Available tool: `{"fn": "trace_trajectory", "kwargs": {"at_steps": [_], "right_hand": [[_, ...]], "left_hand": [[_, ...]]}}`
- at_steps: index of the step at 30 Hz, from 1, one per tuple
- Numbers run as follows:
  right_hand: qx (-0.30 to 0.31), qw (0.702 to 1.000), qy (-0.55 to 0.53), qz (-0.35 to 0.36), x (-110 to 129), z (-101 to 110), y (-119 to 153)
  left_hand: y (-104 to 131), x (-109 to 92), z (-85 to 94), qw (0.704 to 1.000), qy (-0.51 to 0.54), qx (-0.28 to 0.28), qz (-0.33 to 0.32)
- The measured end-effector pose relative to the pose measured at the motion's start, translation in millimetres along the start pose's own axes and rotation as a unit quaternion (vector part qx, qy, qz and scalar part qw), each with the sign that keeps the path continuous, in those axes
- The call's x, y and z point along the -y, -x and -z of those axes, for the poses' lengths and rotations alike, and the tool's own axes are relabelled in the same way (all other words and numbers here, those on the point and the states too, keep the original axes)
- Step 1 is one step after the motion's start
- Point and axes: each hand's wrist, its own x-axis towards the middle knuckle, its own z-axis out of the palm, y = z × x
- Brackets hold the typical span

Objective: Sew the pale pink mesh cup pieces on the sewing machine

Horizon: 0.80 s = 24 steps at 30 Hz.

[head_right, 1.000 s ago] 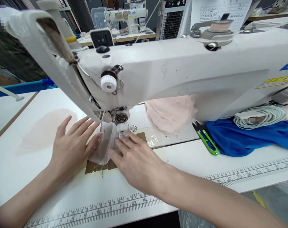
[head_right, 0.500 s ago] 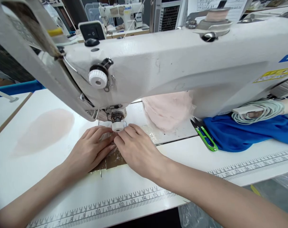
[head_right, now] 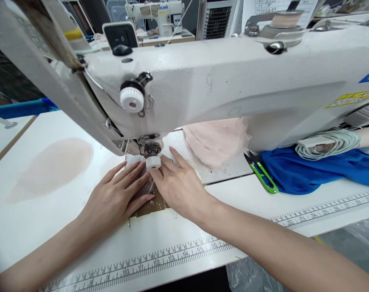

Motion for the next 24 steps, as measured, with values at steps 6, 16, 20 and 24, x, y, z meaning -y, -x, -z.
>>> {"fn": "trace_trajectory", "kwargs": {"at_steps": [6, 16, 20, 24], "right_hand": [[0.001, 1.0, -0.005, -0.006, 0.2, -1.2, 1.0], [-0.015, 1.0, -0.014, -0.014, 0.8, -3.2, 0.7], [-0.018, 0.999, -0.017, -0.02, 0.9, -2.4, -0.4], [-0.022, 0.999, -0.022, -0.023, -0.2, -1.9, -0.4]], "left_hand": [[-0.2, -0.3, -0.3, 1.0, 0.003, 0.0, 0.003], [0.5, -1.1, -0.7, 1.0, -0.009, -0.005, 0.006], [-0.4, -2.0, -1.6, 1.0, -0.004, -0.006, 0.011], [0.8, -1.4, -0.7, 1.0, -0.008, -0.003, 0.011]]}}
